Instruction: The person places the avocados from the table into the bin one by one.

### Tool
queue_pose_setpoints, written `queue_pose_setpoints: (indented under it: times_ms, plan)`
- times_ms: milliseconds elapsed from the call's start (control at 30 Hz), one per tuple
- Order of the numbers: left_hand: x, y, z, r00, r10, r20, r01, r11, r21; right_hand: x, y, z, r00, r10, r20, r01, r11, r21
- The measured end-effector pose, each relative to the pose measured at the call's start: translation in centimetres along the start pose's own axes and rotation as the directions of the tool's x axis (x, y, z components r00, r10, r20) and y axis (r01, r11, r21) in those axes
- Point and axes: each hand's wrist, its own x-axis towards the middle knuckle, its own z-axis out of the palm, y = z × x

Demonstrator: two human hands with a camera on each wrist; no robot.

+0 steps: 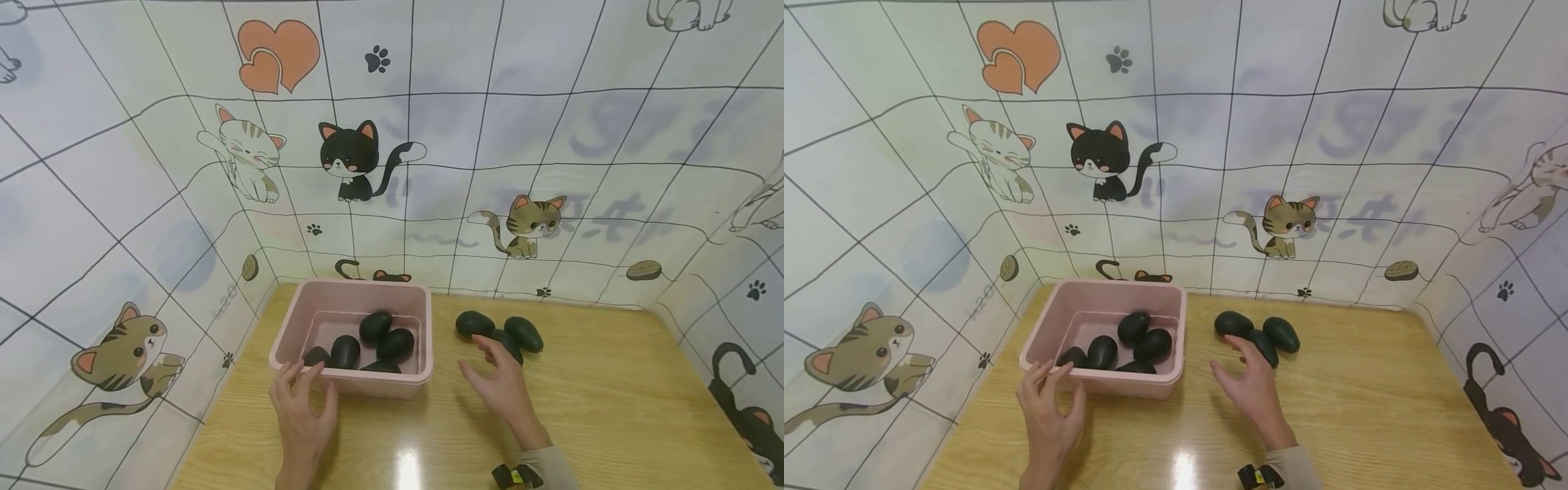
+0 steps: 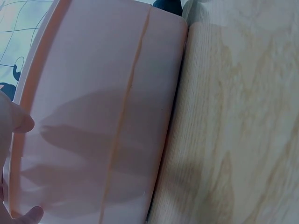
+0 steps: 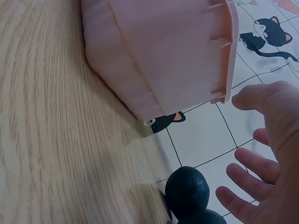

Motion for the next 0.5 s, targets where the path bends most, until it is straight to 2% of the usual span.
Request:
queue_pose_setpoints:
  times_ms: [267,500]
  plan:
    - [0.1,0.0,0.1,1.000,-0.004,0.004,0.004,1.000,0.000,0.0,0.8,-0.3,0.999,-0.036,-0.033,0.035,0.999,-0.037]
    - [0.0,0.1,0.0,1.000,-0.013,0.010,0.013,1.000,0.005,0.0,1.4,-0.6,0.999,0.006,-0.040,-0.008,0.999,-0.044]
